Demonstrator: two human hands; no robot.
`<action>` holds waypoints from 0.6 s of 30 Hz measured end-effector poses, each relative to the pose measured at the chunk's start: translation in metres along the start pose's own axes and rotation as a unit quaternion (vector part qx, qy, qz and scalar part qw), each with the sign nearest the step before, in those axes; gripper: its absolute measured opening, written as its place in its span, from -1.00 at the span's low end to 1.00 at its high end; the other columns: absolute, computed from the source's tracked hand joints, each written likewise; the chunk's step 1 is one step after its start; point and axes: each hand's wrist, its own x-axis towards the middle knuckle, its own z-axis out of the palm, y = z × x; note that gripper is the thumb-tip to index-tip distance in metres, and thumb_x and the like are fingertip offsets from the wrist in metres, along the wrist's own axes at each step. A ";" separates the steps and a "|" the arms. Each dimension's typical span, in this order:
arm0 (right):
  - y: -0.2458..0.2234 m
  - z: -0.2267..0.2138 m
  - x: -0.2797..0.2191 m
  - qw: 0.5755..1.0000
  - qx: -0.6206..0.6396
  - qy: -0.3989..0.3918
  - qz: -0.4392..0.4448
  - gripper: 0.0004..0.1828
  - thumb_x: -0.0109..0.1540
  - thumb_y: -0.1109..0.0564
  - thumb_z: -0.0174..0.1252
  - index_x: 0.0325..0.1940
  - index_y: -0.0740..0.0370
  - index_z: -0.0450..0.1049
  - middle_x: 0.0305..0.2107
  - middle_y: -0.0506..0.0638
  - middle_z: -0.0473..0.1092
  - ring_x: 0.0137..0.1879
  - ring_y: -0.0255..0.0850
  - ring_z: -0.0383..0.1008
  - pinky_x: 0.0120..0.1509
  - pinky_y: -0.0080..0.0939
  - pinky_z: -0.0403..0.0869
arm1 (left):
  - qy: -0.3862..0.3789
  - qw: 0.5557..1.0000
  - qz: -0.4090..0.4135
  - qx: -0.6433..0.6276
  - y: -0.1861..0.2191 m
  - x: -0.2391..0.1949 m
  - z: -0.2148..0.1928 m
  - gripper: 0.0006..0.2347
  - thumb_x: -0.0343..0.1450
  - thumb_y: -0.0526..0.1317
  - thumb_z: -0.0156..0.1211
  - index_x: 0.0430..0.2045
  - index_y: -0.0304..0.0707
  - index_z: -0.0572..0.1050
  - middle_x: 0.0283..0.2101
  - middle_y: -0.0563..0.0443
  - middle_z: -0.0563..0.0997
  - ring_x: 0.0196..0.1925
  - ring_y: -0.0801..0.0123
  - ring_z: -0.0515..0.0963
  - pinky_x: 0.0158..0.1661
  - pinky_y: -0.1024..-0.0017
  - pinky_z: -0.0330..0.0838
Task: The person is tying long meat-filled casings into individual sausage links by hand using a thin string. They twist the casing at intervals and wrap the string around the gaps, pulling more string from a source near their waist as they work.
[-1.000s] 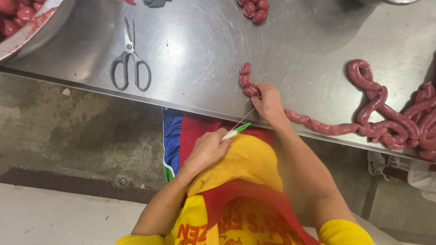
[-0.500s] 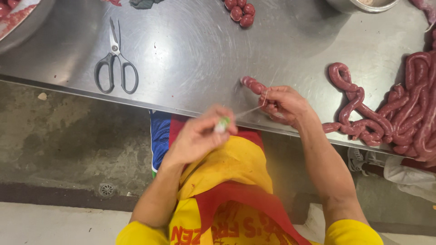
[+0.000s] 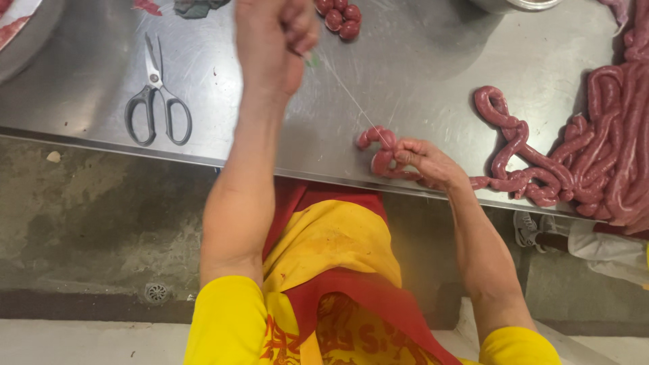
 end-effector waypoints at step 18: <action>-0.016 -0.028 0.025 0.992 0.100 0.068 0.034 -0.80 0.33 0.06 0.03 -0.15 0.24 0.43 -0.30 0.19 0.60 -0.30 0.00 0.61 -0.20 -0.07 0.58 | -0.433 0.760 -0.295 0.386 -0.104 -0.206 0.158 -0.82 0.53 -0.15 0.15 -0.16 -0.28 0.55 -0.19 -0.24 0.61 -0.13 -0.08 0.59 -0.08 0.09 0.46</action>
